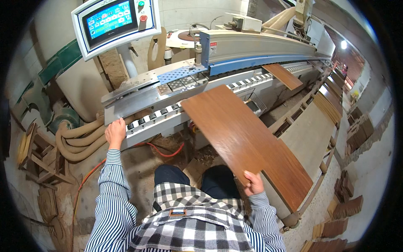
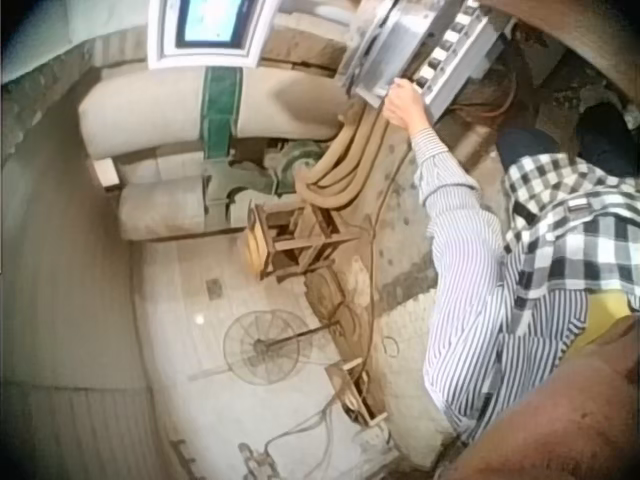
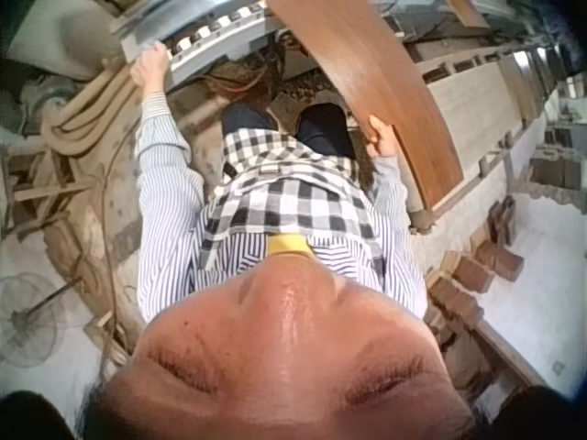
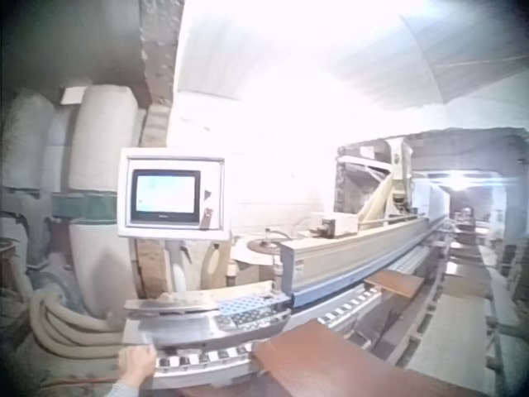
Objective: The person sits on the floor and operates a woodworking machine, feeding rectangular wooden panels into the conveyor system one by one. The person retrieves panels from a stack, places them onto the machine's intake, and then collects the processed panels as they exit.
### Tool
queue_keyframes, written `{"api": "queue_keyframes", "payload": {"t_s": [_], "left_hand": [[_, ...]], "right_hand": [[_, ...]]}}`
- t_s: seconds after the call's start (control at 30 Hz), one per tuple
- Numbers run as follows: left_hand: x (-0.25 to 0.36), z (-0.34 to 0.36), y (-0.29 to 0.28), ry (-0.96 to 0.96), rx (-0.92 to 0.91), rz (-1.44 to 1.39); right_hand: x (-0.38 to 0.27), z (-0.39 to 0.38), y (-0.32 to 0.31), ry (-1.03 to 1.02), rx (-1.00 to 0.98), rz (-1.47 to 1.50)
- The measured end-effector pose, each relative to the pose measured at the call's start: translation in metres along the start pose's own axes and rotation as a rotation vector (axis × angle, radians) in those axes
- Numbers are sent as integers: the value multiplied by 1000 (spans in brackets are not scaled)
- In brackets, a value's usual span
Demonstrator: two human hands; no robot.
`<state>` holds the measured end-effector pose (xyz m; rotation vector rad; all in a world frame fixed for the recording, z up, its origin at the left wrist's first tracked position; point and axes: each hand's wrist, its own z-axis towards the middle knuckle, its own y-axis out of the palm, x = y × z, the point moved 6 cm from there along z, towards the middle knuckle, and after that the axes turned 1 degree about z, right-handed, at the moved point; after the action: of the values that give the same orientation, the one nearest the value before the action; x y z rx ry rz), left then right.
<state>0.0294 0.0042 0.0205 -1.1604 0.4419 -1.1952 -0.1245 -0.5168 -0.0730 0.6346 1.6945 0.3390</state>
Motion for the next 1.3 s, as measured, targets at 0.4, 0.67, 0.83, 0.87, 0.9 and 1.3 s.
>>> {"api": "queue_keyframes", "payload": {"t_s": [0.4,0.67,0.83,0.87,0.9,1.3], "left_hand": [[-1,0,0,23,26,-17],[0,1,1,16,30,-12],[2,0,0,25,27,-13],[2,0,0,25,23,-15],[2,0,-1,22,20,-14],[2,-1,-2,11,19,-8]], "right_hand": [[89,42,216,395,-748,-167],[117,46,253,354,-875,-281],[122,50,248,300,-877,-318],[121,50,247,285,-853,-312],[121,50,247,271,-832,-304],[99,72,207,110,-568,-320]]}}
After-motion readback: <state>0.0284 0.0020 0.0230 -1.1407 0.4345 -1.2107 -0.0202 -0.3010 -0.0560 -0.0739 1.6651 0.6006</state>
